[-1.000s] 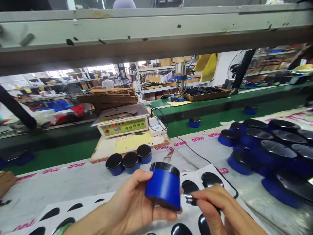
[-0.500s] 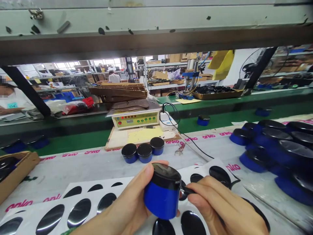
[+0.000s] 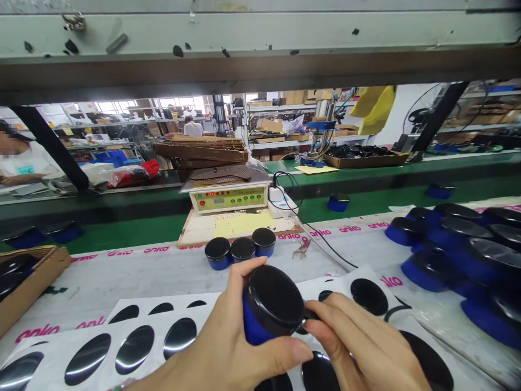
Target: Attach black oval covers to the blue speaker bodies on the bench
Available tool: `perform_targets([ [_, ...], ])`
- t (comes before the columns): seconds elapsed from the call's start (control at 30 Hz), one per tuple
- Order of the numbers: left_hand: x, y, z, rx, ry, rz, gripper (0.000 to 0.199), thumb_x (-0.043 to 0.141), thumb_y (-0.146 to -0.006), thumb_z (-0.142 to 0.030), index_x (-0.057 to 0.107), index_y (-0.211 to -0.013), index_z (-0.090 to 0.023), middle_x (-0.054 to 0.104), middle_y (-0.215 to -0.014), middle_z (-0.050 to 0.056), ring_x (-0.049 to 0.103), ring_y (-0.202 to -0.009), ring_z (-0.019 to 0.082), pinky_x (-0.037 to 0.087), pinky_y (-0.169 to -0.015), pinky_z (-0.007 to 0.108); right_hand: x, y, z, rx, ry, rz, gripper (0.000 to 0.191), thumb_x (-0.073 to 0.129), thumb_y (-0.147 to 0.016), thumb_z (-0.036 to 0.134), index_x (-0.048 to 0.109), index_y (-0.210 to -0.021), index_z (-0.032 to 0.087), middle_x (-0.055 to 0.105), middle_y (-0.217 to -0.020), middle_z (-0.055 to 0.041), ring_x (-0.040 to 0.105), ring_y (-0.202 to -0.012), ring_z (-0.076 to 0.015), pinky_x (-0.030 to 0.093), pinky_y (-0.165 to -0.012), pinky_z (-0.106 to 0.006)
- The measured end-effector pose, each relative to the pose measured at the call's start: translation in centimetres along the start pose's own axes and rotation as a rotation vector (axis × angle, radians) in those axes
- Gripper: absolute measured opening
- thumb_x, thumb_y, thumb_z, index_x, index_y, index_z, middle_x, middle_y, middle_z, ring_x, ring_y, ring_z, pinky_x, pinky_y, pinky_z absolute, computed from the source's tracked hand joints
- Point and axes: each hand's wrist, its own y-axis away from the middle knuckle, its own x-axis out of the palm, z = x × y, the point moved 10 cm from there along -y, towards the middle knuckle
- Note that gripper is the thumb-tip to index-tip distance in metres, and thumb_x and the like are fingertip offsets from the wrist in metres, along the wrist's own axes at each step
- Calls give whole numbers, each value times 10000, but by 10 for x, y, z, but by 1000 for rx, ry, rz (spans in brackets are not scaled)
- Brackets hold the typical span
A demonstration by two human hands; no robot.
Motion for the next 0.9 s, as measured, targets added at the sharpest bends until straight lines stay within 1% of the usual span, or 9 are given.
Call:
perform_targets([
  [0.13, -4, 9, -56, 526, -591, -176, 664, 621, -807, -543, 383, -1331, -213, 518, -1145, 126, 605, -998, 251, 561, -805, 363, 20, 9, -13, 50, -211, 107, 220, 359, -974, 142, 546, -1068, 210, 602, -818, -30, 633, -757, -147, 531, -646, -213],
  [0.2, 5, 24, -80, 777, -812, -303, 477, 603, -869, -394, 503, -1267, -150, 506, -1084, 112, 558, -1060, 245, 528, -910, 370, 20, 14, -16, 26, -202, 79, 260, 348, -968, 124, 531, -1127, 217, 623, -905, -50, 643, -832, -156, 546, -715, -215],
  [0.27, 16, 37, -92, 936, -896, -362, 277, 593, -875, -183, 589, -1151, -171, 510, -978, 54, 513, -1121, 215, 471, -1021, 361, 17, 18, -17, 4, -157, 35, 274, 364, -964, 129, 523, -1171, 212, 633, -967, -69, 643, -921, -177, 543, -788, -230],
  [0.37, 26, 45, -93, 971, -919, -337, 177, 564, -857, -79, 633, -920, -229, 461, -783, -7, 456, -1230, 227, 399, -1114, 393, 13, 23, -15, -34, -108, -12, 272, 397, -966, 160, 517, -1207, 198, 641, -984, -79, 639, -973, -192, 533, -831, -233],
  [0.43, 31, 43, -89, 926, -997, -301, 149, 583, -844, -96, 635, -844, -236, 385, -680, -18, 480, -1213, 269, 438, -1083, 424, 10, 25, -15, -43, -82, -37, 274, 393, -969, 161, 515, -1212, 191, 644, -1007, -88, 638, -984, -195, 532, -832, -236],
  [0.53, 33, 43, -90, 952, -1109, -297, 165, 596, -818, -100, 649, -869, -248, 360, -649, -24, 574, -1070, 276, 522, -987, 455, 10, 28, -15, -59, -73, -33, 251, 393, -966, 157, 535, -1171, 189, 654, -1005, -83, 635, -993, -194, 518, -861, -250],
  [0.63, 34, 41, -98, 1028, -1134, -253, 224, 556, -830, -66, 665, -913, -244, 364, -635, -36, 620, -870, 185, 538, -964, 446, 13, 32, -14, -96, -67, -8, 211, 425, -954, 168, 561, -1115, 179, 675, -972, -76, 651, -971, -200, 514, -876, -258],
  [0.77, 31, 38, -111, 1067, -1046, -174, 298, 474, -844, 37, 661, -819, -195, 469, -747, -23, 562, -766, 66, 453, -1067, 402, 9, 29, -15, -86, -49, -18, 195, 463, -936, 183, 583, -1089, 170, 688, -971, -85, 675, -906, -205, 543, -772, -234],
  [0.9, 9, 35, -112, 966, -897, -246, 122, 523, -890, -117, 628, -908, -176, 505, -928, 30, 575, -886, 97, 485, -1022, 348, -2, 12, -14, -38, -81, -7, 217, 394, -967, 186, 591, -1059, 192, 676, -809, -50, 671, -760, -186, 522, -638, -245],
])
